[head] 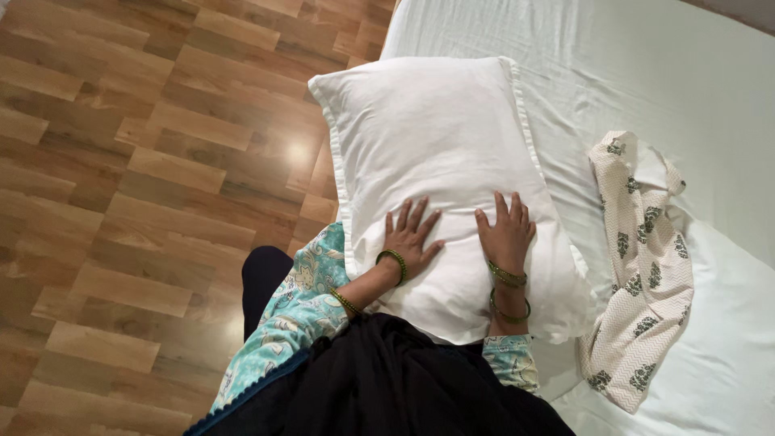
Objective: The person puts a white cover onto a white pillow by hand while sitting on the floor next to a bed.
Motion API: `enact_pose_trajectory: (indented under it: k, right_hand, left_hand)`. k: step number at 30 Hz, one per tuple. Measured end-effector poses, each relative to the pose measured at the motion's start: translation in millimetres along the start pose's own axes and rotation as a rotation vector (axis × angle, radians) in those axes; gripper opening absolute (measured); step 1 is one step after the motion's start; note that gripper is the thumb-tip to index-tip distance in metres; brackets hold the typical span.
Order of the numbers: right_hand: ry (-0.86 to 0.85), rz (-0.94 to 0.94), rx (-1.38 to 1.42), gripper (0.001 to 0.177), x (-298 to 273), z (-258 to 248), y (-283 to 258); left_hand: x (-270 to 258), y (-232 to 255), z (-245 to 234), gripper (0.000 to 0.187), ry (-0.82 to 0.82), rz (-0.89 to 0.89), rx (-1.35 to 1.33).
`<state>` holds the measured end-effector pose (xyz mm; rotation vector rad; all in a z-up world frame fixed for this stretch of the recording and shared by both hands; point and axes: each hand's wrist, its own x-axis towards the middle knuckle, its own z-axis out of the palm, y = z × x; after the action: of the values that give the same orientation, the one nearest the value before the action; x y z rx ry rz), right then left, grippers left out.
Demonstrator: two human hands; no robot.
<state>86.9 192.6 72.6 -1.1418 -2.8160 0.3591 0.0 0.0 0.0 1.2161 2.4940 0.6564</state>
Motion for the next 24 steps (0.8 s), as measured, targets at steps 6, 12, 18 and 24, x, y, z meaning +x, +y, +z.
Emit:
enact_pose_trajectory:
  k: [6, 12, 18, 24]
  right_hand:
    - [0.352, -0.147, 0.117, 0.059, 9.5, 30.9, 50.9]
    - [0.185, 0.173, -0.124, 0.06, -17.8, -12.5, 67.4]
    - [0.132, 0.366, -0.067, 0.059, -54.0, -52.6, 103.3]
    - [0.156, 0.392, 0.286, 0.056, -79.1, -42.5, 107.8]
  left_hand:
    - [-23.1, -61.1, 11.1, 0.075, 0.073, -0.097, -0.093]
    - [-60.1, -91.5, 20.0, 0.075, -0.002, -0.291, -0.135]
    - [-42.9, -10.1, -15.4, 0.064, -0.045, 0.089, 0.0]
    - [-49.2, 85.3, -28.0, 0.08, -0.332, 0.794, 0.092]
